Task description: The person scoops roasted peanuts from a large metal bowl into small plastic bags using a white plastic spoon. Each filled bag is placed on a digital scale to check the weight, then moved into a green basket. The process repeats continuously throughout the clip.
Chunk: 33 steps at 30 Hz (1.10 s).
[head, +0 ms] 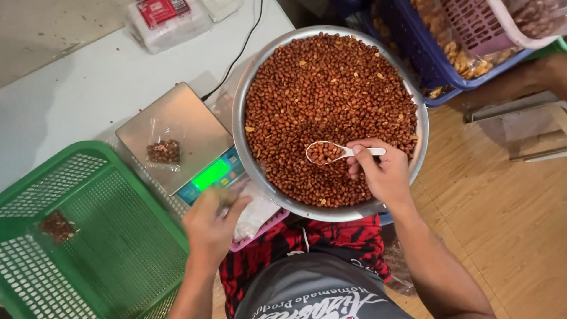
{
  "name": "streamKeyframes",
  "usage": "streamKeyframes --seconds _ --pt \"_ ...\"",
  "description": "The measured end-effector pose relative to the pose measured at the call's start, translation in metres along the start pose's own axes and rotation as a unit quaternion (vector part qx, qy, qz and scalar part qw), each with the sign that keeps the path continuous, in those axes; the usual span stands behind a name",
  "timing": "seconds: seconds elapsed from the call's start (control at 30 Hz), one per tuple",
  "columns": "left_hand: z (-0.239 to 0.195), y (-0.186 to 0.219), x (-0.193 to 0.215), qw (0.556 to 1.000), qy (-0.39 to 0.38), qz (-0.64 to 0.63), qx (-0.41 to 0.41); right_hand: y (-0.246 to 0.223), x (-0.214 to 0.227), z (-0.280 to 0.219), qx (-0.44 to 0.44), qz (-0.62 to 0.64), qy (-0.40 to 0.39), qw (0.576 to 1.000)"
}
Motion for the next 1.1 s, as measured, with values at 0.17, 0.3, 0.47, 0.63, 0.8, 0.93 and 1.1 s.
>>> streamKeyframes --seconds 0.17,0.3,0.47,0.63,0.8,0.93,1.1 --pt "0.044 0.023 -0.031 0.996 -0.012 -0.087 0.029 0.0 0.01 0.0 0.039 0.024 0.012 0.999" --pt "0.072 0.044 -0.036 0.985 0.003 -0.153 -0.076 0.002 0.016 0.002 0.038 0.048 0.015 0.998" --pt "0.064 0.0 -0.094 0.958 -0.104 -0.242 0.109 -0.005 0.02 0.002 0.035 0.072 0.013 0.997" --pt "0.05 -0.027 -0.13 0.86 -0.036 -0.42 0.288 -0.004 0.037 0.008 0.044 0.086 0.03 0.995" --pt "0.058 -0.005 -0.137 0.88 -0.08 -0.4 0.243 -0.048 0.012 0.004 0.126 -0.034 -0.029 0.991" --pt "0.06 0.024 -0.157 0.884 -0.189 -0.403 0.142 -0.109 -0.037 -0.044 0.458 -0.266 -0.07 0.845" --pt "0.047 0.006 -0.176 0.852 -0.203 -0.457 0.157 -0.098 -0.016 -0.063 0.517 -0.249 -0.051 0.817"
Point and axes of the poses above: each hand's wrist, its own z-axis towards the middle knuckle, its own x-axis out of the back of the hand, y = z × x, the point moved 10 cm from there along z, towards the middle knuckle, and after that the axes turned 6 degrees about -x, right-handed, at the moved point
